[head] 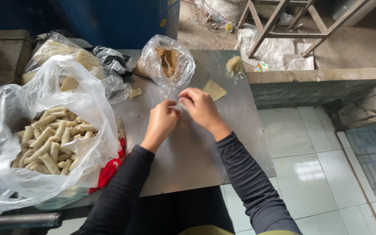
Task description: The person pinches pieces from a block of dough, presses each piece into a thin wrapper on the metal table, spoons brown filling from a plastic bag onto the wrapper, folds the wrapper over the filling, and places the folded pastry into a plastic bag filled with finished pastries.
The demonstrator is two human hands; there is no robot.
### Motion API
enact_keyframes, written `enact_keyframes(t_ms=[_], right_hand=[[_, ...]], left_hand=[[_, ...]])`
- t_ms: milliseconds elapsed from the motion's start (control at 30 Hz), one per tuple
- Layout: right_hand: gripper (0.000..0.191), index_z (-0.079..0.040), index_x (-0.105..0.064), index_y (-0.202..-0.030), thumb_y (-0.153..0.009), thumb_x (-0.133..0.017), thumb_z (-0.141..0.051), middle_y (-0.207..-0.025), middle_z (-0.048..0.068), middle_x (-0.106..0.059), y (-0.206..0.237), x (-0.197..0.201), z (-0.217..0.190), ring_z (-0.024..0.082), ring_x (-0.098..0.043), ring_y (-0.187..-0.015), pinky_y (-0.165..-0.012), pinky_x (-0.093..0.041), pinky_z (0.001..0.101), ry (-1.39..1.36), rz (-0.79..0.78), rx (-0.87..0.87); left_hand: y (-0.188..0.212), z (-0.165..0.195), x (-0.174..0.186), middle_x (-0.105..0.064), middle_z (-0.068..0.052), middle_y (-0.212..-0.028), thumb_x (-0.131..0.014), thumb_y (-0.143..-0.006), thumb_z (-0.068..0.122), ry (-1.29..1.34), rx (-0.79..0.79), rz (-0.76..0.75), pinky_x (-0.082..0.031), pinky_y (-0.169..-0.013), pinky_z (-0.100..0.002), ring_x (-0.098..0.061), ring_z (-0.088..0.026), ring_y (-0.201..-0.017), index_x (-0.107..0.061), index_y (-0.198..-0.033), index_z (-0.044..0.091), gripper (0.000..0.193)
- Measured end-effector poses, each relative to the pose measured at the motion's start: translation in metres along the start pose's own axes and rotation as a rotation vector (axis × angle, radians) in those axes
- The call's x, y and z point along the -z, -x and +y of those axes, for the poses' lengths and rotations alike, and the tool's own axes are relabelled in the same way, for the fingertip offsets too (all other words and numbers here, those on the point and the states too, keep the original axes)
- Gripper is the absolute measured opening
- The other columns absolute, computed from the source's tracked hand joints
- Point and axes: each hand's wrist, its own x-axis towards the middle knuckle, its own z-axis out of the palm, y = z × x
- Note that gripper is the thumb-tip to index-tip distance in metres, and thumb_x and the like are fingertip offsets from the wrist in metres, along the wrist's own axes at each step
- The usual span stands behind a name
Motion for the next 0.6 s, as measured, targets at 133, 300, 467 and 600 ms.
enact_keyframes(t_ms=[133, 300, 467, 600], right_hand=[[0.015, -0.004, -0.069, -0.108, -0.105, -0.060, -0.016, -0.085, 0.002, -0.070, -0.004, -0.003, -0.004, 0.006, -0.067, -0.076, -0.062, -0.055, 0.0254, -0.368, 0.031, -0.284], [0.010, -0.003, -0.070, -0.108, -0.103, -0.067, -0.012, -0.089, 0.001, -0.070, -0.013, 0.010, 0.008, 0.007, -0.063, -0.073, -0.063, -0.053, 0.0245, -0.086, 0.243, -0.162], [0.011, -0.003, -0.070, -0.109, -0.099, -0.071, -0.006, -0.097, 0.006, -0.067, -0.029, -0.002, -0.006, 0.013, -0.065, -0.078, -0.067, -0.053, 0.0276, 0.050, 0.167, 0.054], [0.010, -0.005, -0.071, -0.107, -0.097, -0.071, -0.005, -0.099, 0.009, -0.068, -0.047, -0.014, -0.023, 0.017, -0.068, -0.079, -0.067, -0.054, 0.0296, 0.082, 0.117, 0.052]], left_hand=[[0.012, 0.008, 0.025, -0.079, -0.013, -0.083, -0.056, -0.096, 0.017, 0.038, 0.072, 0.001, -0.060, -0.066, -0.030, -0.077, -0.017, -0.070, -0.071, -0.111, -0.002, 0.028], [0.018, 0.016, 0.023, -0.075, -0.015, -0.077, -0.079, -0.083, 0.027, -0.310, -0.165, 0.120, -0.057, -0.069, -0.038, -0.075, -0.029, -0.072, -0.072, -0.102, -0.002, 0.035], [0.022, 0.012, 0.024, -0.075, -0.013, -0.078, -0.069, -0.082, 0.013, -0.311, -0.237, 0.139, -0.057, -0.072, -0.041, -0.075, -0.032, -0.076, -0.072, -0.102, 0.003, 0.023], [0.026, 0.010, 0.030, -0.074, -0.015, -0.076, -0.076, -0.082, 0.022, -0.353, -0.207, 0.105, -0.056, -0.068, -0.043, -0.073, -0.034, -0.073, -0.069, -0.096, 0.002, 0.025]])
